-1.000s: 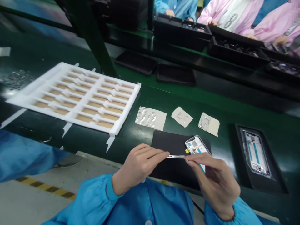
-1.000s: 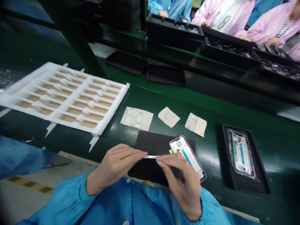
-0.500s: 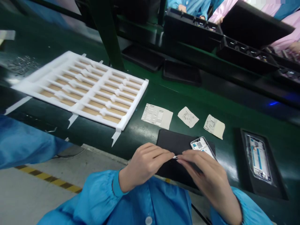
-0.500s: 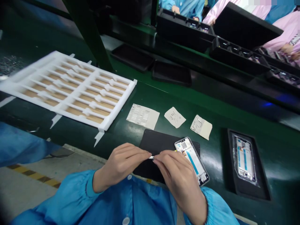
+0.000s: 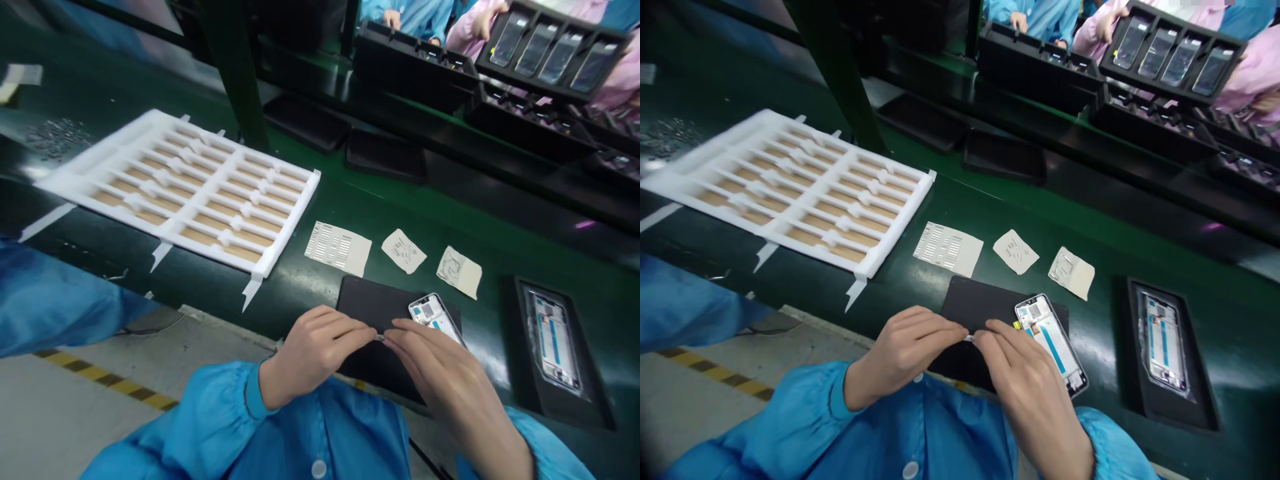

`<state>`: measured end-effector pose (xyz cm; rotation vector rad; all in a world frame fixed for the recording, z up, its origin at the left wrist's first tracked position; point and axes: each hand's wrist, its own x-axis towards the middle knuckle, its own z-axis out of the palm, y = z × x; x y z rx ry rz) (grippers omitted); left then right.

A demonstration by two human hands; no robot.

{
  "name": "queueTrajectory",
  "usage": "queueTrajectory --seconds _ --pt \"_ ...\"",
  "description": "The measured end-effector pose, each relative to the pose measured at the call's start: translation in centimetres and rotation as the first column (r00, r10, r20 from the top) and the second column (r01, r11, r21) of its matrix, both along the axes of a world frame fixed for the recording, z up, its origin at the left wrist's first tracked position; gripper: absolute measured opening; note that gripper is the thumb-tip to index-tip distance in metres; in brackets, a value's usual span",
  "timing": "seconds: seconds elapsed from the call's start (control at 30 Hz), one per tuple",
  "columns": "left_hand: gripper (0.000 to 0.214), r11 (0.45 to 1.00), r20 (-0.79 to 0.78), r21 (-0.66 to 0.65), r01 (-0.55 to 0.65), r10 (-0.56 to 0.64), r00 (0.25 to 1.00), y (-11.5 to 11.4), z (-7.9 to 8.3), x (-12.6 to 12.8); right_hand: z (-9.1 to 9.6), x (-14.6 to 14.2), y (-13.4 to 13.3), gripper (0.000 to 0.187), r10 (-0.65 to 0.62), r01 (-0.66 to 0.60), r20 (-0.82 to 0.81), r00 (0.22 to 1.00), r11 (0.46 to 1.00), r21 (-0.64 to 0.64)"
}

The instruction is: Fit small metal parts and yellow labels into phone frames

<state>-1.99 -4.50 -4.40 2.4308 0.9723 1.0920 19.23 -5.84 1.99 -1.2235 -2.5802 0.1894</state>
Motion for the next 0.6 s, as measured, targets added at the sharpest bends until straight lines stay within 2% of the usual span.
queueTrajectory --seconds 0.27,0.43,0.6 --pt "0.02 0.998 -0.053 -0.033 0.058 -0.059 0.997 -0.2 0.2 -0.3 -0.8 -0.1 -0.1 0.021 0.031 -0.03 -0.028 0.999 0.999 0.017" --pt "0.02 0.997 -0.038 -0.057 0.06 -0.062 0.997 -0.2 0.2 -0.4 -2.5 0.4 -1.4 0.039 -0.03 0.044 -0.108 0.994 0.991 0.129" --pt "0.021 0.997 -0.043 -0.06 0.044 -0.047 0.998 0.0 0.4 -0.3 -3.5 0.9 -2.4 0.043 0.0 0.002 -0.011 1.0 0.985 0.171"
